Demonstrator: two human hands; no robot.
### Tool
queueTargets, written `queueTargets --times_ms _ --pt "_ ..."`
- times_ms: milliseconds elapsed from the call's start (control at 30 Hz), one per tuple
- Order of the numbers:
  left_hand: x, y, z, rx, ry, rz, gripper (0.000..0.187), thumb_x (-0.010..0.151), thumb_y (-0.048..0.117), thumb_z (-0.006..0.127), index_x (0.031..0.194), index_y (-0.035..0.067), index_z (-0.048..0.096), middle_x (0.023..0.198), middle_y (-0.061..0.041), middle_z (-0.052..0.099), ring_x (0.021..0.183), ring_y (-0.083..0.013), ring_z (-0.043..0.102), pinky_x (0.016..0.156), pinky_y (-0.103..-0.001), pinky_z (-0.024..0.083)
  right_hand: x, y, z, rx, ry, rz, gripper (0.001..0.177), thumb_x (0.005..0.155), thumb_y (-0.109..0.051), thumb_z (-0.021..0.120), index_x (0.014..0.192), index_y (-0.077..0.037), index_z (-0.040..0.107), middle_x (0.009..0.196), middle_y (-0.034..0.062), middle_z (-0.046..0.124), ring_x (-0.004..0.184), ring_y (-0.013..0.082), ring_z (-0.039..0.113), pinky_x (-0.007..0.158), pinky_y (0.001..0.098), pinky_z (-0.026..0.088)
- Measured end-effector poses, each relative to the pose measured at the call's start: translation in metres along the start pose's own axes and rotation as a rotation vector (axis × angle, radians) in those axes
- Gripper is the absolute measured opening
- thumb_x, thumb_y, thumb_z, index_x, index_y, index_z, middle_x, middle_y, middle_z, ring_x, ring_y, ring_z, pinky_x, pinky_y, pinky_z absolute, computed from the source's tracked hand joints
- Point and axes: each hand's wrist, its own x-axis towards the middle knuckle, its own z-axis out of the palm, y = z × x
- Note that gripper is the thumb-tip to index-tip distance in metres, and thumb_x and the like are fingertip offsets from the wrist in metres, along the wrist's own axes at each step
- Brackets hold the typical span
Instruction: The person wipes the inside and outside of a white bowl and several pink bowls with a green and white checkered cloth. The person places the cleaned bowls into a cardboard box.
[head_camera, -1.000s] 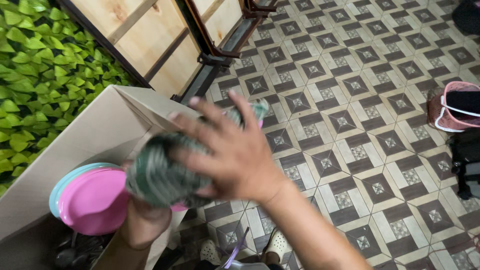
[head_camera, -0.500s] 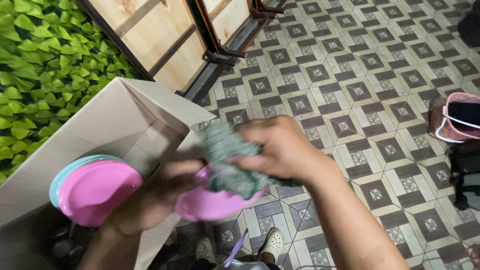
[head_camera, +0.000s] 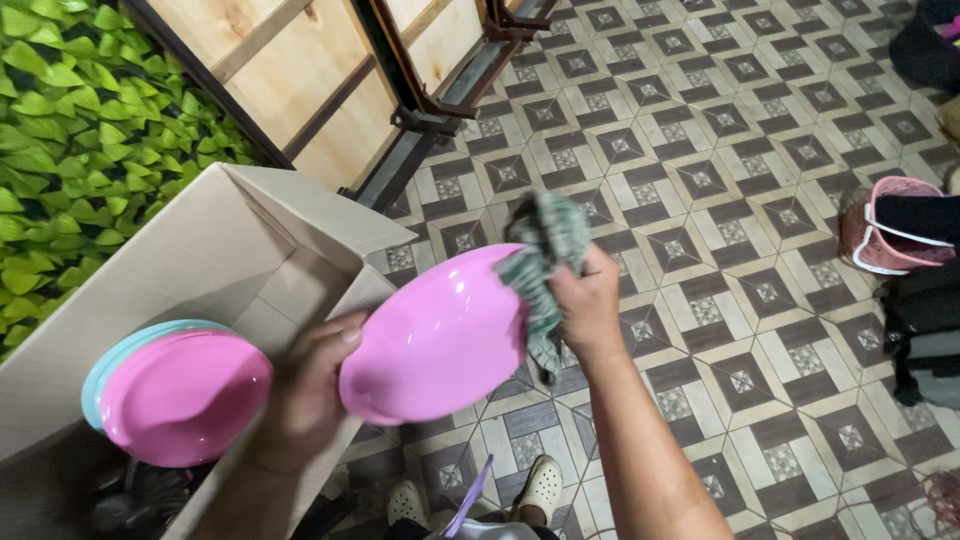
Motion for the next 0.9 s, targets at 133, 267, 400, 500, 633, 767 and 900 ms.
queueTargets --times_ms 133,267,400,500,633,767,900 --pt "0.01 0.023 0.018 0.372 -0.194 -0.132 0.038 0.09 0.03 0.063 0.114 0.002 0.072 0.097 -0.005 0.078 0.085 -0.0113 0.069 0.076 -0.026 0.055 0.005 -0.052 0.01 -0.624 -0.415 -0.448 0.018 0.083 -0.019 0.077 0.096 -0.007 0.075 0.088 0.0042 0.073 0.076 0.0144 0.071 0.066 0.0289 0.057" --pt "0.017 0.008 0.018 0.589 -0.153 0.157 0.049 0.094 0.04 0.061 0.112 -0.005 0.072 0.094 -0.006 0.077 0.082 -0.0112 0.066 0.075 -0.026 0.054 0.025 -0.081 0.014 -0.902 -0.42 -0.592 0.029 0.08 -0.036 0.084 0.091 -0.009 0.077 0.081 0.0057 0.072 0.073 0.0166 0.07 0.067 0.0333 0.056" --pt "-0.002 -0.016 -0.001 0.402 -0.071 0.33 0.05 0.101 0.042 0.059 0.107 -0.006 0.073 0.081 -0.005 0.072 0.074 -0.011 0.063 0.068 -0.025 0.052 0.017 -0.054 -0.008 -0.185 -0.09 -0.264 0.016 0.093 -0.018 0.075 0.104 -0.006 0.075 0.098 0.0042 0.074 0.085 0.0118 0.069 0.077 0.029 0.057" --pt "-0.009 -0.033 0.002 0.323 -0.036 0.315 0.045 0.109 0.037 0.059 0.103 -0.006 0.069 0.087 -0.004 0.064 0.083 -0.0096 0.055 0.074 -0.026 0.048 -0.005 -0.026 -0.014 0.081 0.055 -0.027 0.014 0.094 -0.014 0.073 0.104 -0.003 0.074 0.098 0.004 0.075 0.083 0.0102 0.068 0.075 0.0283 0.056" --pt "0.003 -0.006 0.005 0.257 -0.253 -0.15 0.043 0.098 0.034 0.058 0.119 -0.003 0.067 0.099 -0.009 0.074 0.085 -0.0144 0.067 0.074 -0.028 0.053 -0.011 -0.048 -0.005 -0.405 -0.257 -0.153 0.025 0.087 -0.017 0.076 0.108 -0.002 0.074 0.098 0.0048 0.076 0.084 0.0098 0.071 0.074 0.0284 0.059" --pt "0.01 -0.007 0.019 0.531 -0.242 -0.018 0.042 0.1 0.03 0.06 0.124 -0.003 0.065 0.106 -0.01 0.074 0.089 -0.0153 0.067 0.077 -0.03 0.055 0.001 -0.088 0.015 -0.869 -0.494 -0.528 0.033 0.079 -0.032 0.083 0.091 -0.003 0.074 0.085 0.0089 0.072 0.075 0.018 0.068 0.067 0.0333 0.054" --pt "0.007 -0.024 0.01 0.377 -0.159 0.19 0.051 0.104 0.039 0.05 0.125 -0.005 0.066 0.102 -0.011 0.077 0.088 -0.0168 0.072 0.083 -0.031 0.058 0.007 -0.067 -0.013 -0.357 -0.235 -0.366 0.029 0.093 -0.022 0.068 0.109 0.002 0.069 0.101 0.0078 0.073 0.086 0.0173 0.07 0.076 0.0306 0.058"
